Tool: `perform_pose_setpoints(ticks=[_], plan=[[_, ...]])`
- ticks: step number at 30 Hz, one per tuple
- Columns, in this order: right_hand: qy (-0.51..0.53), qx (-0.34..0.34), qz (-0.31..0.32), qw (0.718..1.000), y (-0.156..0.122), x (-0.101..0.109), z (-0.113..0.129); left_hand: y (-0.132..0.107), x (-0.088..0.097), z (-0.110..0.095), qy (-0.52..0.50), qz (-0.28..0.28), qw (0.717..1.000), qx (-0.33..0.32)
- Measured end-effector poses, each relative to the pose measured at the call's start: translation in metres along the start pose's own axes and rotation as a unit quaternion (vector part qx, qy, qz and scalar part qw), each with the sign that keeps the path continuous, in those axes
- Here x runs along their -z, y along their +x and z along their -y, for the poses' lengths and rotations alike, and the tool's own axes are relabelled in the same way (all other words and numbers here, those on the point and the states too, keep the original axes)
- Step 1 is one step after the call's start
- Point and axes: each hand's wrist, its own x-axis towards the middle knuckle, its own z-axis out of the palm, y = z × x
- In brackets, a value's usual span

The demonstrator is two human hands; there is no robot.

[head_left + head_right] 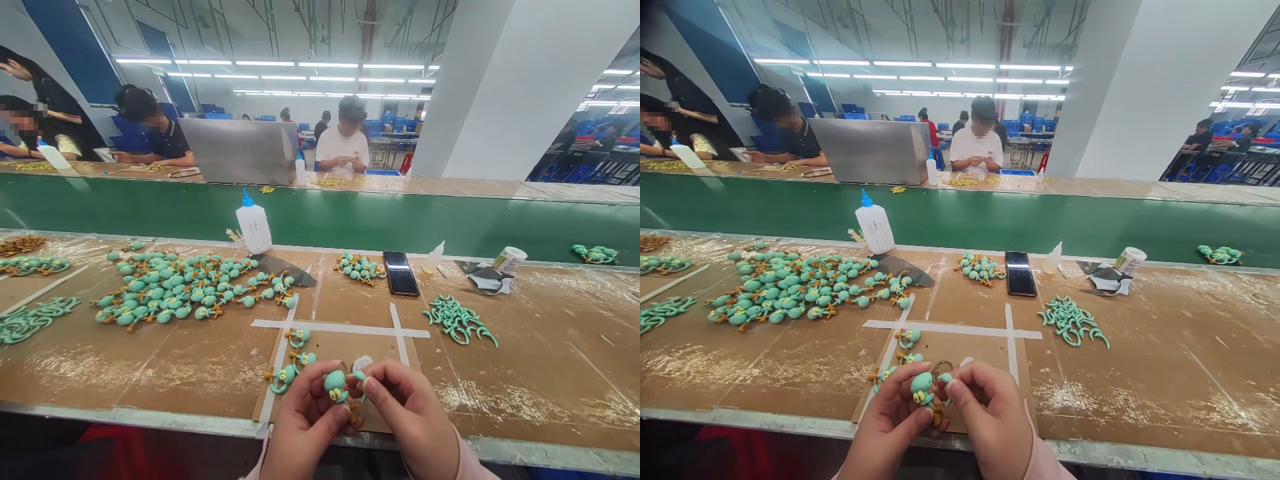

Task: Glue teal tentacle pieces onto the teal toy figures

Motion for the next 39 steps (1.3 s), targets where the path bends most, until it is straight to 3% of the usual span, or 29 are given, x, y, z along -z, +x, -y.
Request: perform_pose_setpoints(ticks=[16,24,28,34,39], plan=[[-0.055,0.060,-0.052,0.995,-0.006,-0.004,-0.007,0.002,-0.023,0.000,-0.059,-0.060,0.996,-0.007],[-0.128,0.137,-0.058,0.981,-0.007,-0.003,-0.006,0.005,-0.015,0.000,-0.021,-0.021,1.000,0.003],[-0.185,0.205,-0.072,0.958,-0.007,-0.003,-0.010,0.003,-0.018,-0.004,0.014,-0.023,1.000,-0.007],[-0.294,0.312,-0.116,0.896,-0.010,-0.008,-0.017,-0.005,-0.022,-0.003,-0.020,-0.015,1.000,-0.019],[-0.350,0.341,-0.090,0.868,-0.012,-0.006,-0.020,0.002,-0.013,0.004,0.019,-0.007,1.000,-0.016]])
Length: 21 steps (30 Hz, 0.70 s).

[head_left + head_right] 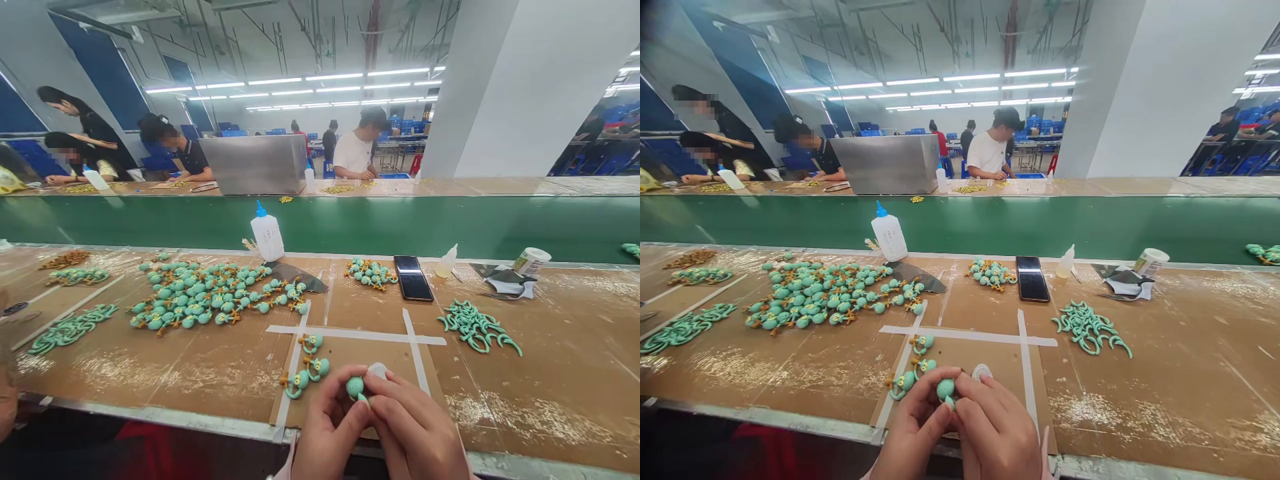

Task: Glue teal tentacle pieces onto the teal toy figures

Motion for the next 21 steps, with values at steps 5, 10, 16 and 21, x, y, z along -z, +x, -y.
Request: perform_pose_setpoints(ticks=[5,10,16,21], plan=[[-0.001,0.069,0.034,0.997,0.002,0.004,-0.006,0.002,-0.003,0.003,-0.007,-0.016,0.999,-0.043],[0.043,-0.056,-0.025,0.997,0.003,0.005,-0.004,-0.004,-0.008,0.003,-0.054,-0.040,0.994,-0.085],[0.091,-0.090,0.048,0.991,0.005,0.007,-0.008,-0.008,-0.010,0.002,-0.073,-0.002,0.988,-0.134],[0.122,-0.072,0.071,0.987,0.004,0.001,-0.005,-0.007,-0.009,0.003,-0.075,0.019,0.987,-0.143]])
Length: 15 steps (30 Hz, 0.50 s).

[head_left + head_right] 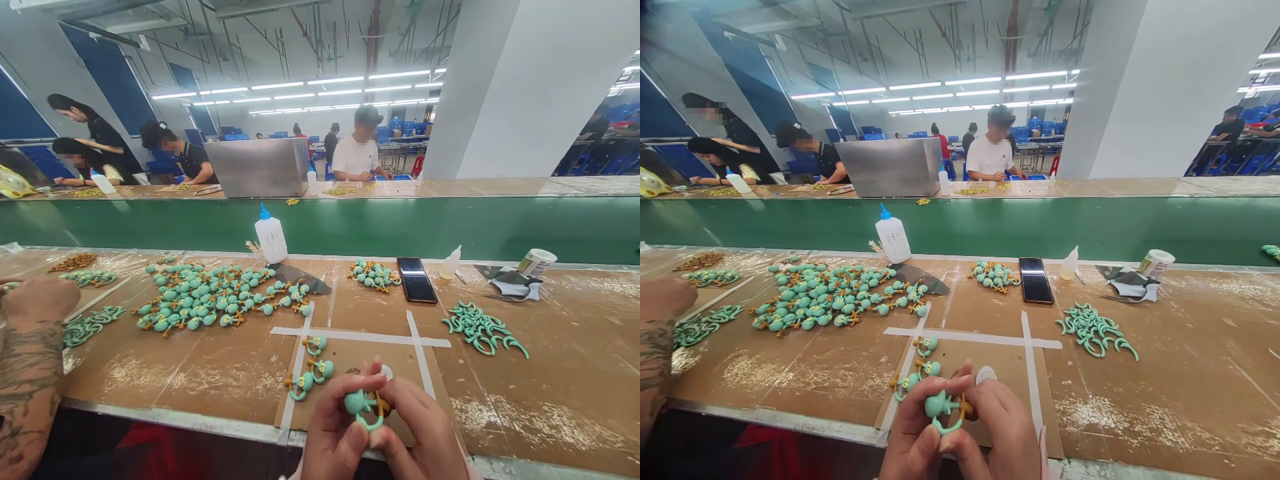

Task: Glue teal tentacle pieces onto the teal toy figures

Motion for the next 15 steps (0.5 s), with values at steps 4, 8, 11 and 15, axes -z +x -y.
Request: perform_pose_setpoints(ticks=[4,8,11,15], plan=[[0.013,-0.016,-0.070,0.997,-0.002,-0.008,0.007,-0.001,-0.001,-0.002,-0.024,0.030,0.999,-0.010],[-0.007,-0.006,-0.098,0.995,-0.002,-0.009,0.012,-0.002,-0.004,-0.006,-0.037,0.061,0.997,-0.022],[-0.023,0.011,-0.122,0.992,-0.001,-0.007,0.014,0.000,-0.006,-0.008,-0.033,0.080,0.996,-0.038],[-0.033,0.028,-0.134,0.990,0.001,-0.004,0.017,0.003,-0.007,-0.009,-0.036,0.092,0.994,-0.050]])
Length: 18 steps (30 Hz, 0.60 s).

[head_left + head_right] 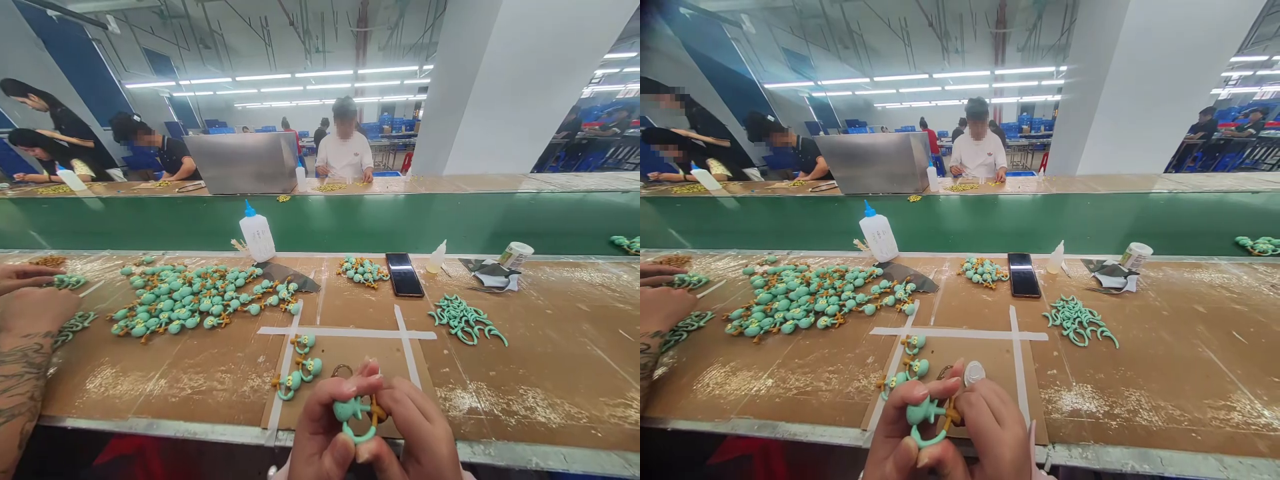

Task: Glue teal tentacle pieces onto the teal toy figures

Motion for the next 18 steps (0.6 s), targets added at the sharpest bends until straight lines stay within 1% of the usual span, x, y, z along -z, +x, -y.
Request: perform_pose_setpoints(ticks=[8,11,14,16,18], plan=[[-0.012,0.011,0.005,1.000,0.001,0.002,-0.002,0.002,-0.002,-0.004,0.002,0.004,1.000,0.006],[-0.004,0.017,0.023,1.000,0.001,0.005,-0.005,0.000,-0.001,-0.003,0.000,0.004,1.000,0.010],[-0.001,0.045,0.048,0.998,-0.001,0.009,-0.009,-0.007,0.002,0.002,-0.009,0.001,1.000,0.028],[0.003,0.036,0.050,0.998,-0.005,0.010,-0.010,-0.013,0.004,0.006,-0.024,0.003,0.999,0.048],[0.010,0.004,0.040,0.999,-0.009,0.010,-0.011,-0.018,0.005,0.010,-0.049,0.006,0.997,0.067]])
